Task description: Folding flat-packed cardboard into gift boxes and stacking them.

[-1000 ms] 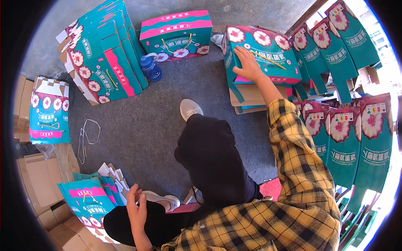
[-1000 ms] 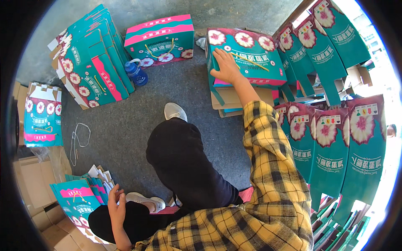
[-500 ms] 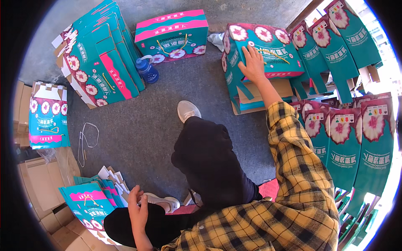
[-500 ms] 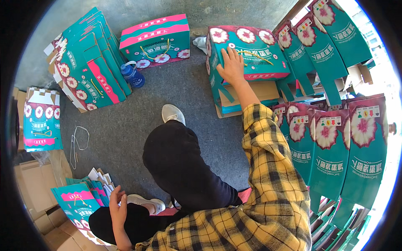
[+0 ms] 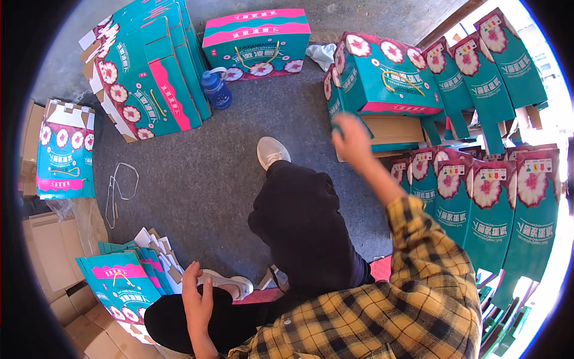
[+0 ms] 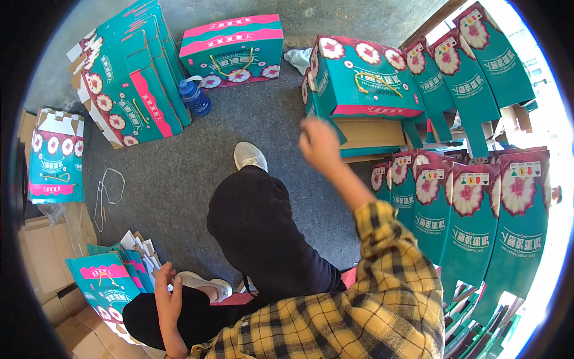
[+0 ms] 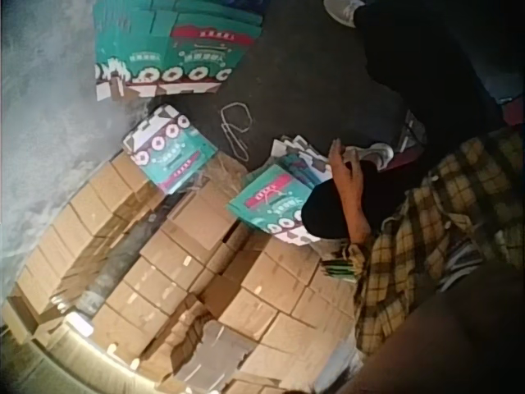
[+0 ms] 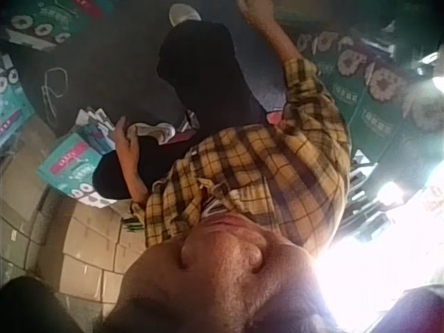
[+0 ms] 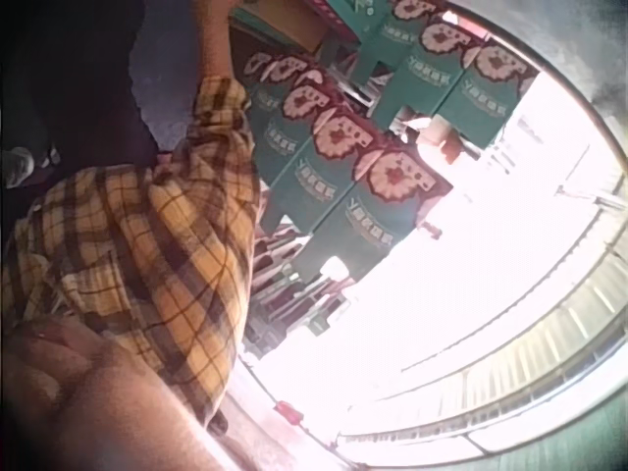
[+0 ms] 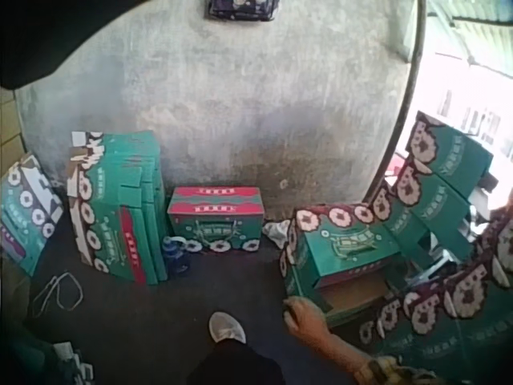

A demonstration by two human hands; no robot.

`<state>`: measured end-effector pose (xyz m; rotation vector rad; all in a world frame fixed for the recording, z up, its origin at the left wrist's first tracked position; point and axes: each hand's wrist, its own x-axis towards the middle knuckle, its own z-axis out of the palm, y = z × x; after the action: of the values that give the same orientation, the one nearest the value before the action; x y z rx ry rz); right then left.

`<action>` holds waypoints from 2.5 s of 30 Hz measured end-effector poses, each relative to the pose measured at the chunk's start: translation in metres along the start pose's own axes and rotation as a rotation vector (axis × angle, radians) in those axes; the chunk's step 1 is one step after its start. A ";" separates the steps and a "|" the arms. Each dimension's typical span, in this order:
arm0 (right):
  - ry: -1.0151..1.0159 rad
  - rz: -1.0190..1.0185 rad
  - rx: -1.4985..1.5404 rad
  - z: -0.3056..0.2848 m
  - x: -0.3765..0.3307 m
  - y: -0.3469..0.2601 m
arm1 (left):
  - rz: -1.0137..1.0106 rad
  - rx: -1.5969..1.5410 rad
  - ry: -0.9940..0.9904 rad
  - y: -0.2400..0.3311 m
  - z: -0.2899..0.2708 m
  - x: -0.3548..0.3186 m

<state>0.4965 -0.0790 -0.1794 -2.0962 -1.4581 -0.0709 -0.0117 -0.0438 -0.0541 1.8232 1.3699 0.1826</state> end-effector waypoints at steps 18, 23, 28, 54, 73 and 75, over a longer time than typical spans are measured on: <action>0.319 1.549 1.375 0.069 -0.077 0.170 | -0.028 0.048 -0.025 -0.001 0.008 0.004; 0.406 1.616 1.317 0.074 -0.076 0.184 | -0.051 0.022 -0.047 -0.002 0.014 0.009; 0.441 1.619 1.177 0.077 -0.060 0.150 | -0.061 0.049 -0.061 0.002 0.011 0.006; -0.337 1.331 -0.214 -0.035 -0.323 0.174 | -0.091 0.030 -0.064 0.001 0.013 -0.002; -0.446 1.122 -0.280 -0.032 -0.399 0.256 | -0.010 0.188 0.127 0.022 -0.005 -0.040; -0.729 0.875 -0.405 -0.039 -0.413 0.300 | 0.065 0.305 0.249 0.014 -0.017 -0.049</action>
<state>0.6033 -0.5164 -0.4229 -3.1148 -0.7340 0.8731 -0.0303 -0.0773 -0.0164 2.1571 1.5797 0.2530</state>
